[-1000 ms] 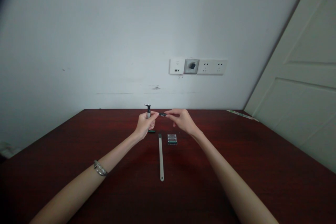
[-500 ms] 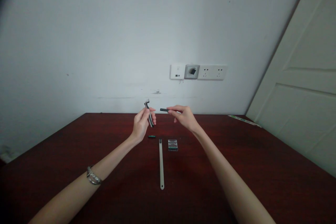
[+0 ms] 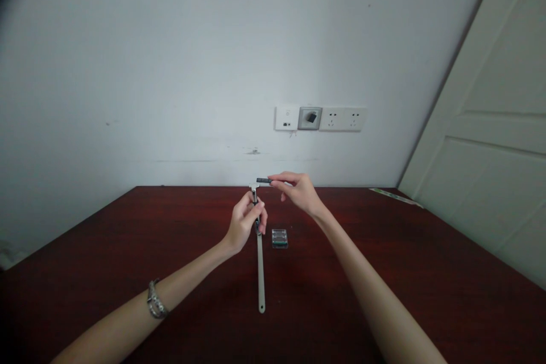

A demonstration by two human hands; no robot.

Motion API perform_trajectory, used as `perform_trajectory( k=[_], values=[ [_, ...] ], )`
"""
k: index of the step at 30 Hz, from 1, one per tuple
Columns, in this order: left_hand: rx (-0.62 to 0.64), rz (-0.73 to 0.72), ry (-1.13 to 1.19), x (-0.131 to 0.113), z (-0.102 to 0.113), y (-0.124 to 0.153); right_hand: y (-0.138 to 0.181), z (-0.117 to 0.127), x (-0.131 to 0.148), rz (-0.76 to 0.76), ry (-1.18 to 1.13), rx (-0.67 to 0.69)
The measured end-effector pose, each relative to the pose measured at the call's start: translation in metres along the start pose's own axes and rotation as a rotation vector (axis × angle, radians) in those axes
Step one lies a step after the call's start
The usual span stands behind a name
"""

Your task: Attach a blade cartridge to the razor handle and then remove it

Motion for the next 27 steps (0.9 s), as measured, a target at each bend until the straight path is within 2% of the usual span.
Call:
perform_trajectory(
  k=[8, 16, 27],
  values=[
    [-0.054, 0.043, 0.032, 0.012, 0.005, 0.005, 0.002, -0.005, 0.007, 0.025, -0.034, 0.040],
    [-0.125, 0.052, 0.068, 0.011, 0.005, 0.006, 0.000, -0.009, 0.009, 0.029, -0.043, 0.050],
    [-0.122, 0.081, 0.032, 0.018, -0.003, 0.009, 0.002, -0.017, 0.008, 0.033, -0.115, 0.101]
  ],
)
Point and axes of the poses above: each hand's wrist, its own y-axis away from the middle knuckle, its own z-axis out of the back of the hand, x = y × z, the point moved 8 cm from there along -y, towards the middle knuckle, and after that the axes turned 15 degrees about -y, right-handed, at the moved point
